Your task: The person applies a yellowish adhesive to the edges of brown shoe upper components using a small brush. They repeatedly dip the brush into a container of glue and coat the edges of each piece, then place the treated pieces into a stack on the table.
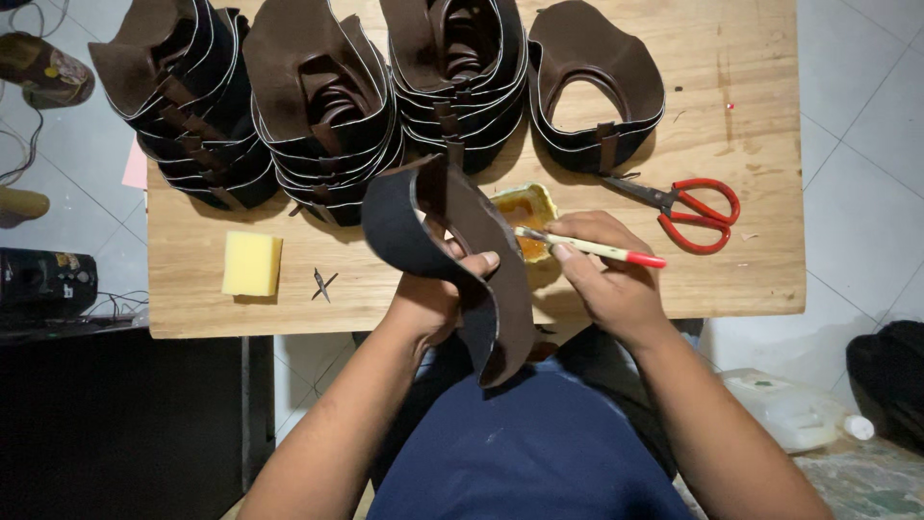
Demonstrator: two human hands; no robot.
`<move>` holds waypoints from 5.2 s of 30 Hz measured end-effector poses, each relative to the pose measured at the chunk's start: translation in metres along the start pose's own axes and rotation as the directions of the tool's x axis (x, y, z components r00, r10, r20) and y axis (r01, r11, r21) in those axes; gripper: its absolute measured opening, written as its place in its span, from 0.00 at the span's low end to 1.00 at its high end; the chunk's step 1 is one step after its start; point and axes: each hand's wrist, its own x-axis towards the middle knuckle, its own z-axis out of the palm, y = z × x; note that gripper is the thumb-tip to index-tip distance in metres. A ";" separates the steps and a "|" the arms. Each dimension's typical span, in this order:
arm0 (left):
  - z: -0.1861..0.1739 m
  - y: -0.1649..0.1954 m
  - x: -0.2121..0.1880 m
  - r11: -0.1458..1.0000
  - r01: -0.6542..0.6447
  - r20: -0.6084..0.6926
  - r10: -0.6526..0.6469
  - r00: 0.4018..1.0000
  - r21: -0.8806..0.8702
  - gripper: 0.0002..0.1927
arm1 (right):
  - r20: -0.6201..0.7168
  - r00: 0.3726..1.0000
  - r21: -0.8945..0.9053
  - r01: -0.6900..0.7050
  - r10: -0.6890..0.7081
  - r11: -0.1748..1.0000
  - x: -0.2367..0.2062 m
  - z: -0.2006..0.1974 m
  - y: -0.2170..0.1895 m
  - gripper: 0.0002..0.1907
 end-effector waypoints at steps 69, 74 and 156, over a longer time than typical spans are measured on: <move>-0.002 0.032 0.015 0.990 -0.031 0.117 0.015 0.993 0.141 0.14 | 0.117 0.993 0.039 -0.011 0.007 0.999 -0.001 -0.005 0.011 0.07; 0.003 0.040 0.009 0.997 0.063 0.103 -0.058 0.993 -0.049 0.15 | 0.064 0.998 0.048 -0.027 0.024 0.998 -0.004 -0.007 0.015 0.06; 0.014 0.024 -0.030 0.955 0.286 0.164 -0.270 0.949 -0.077 0.11 | 0.245 0.969 0.053 0.010 -0.023 0.999 0.017 -0.019 -0.017 0.10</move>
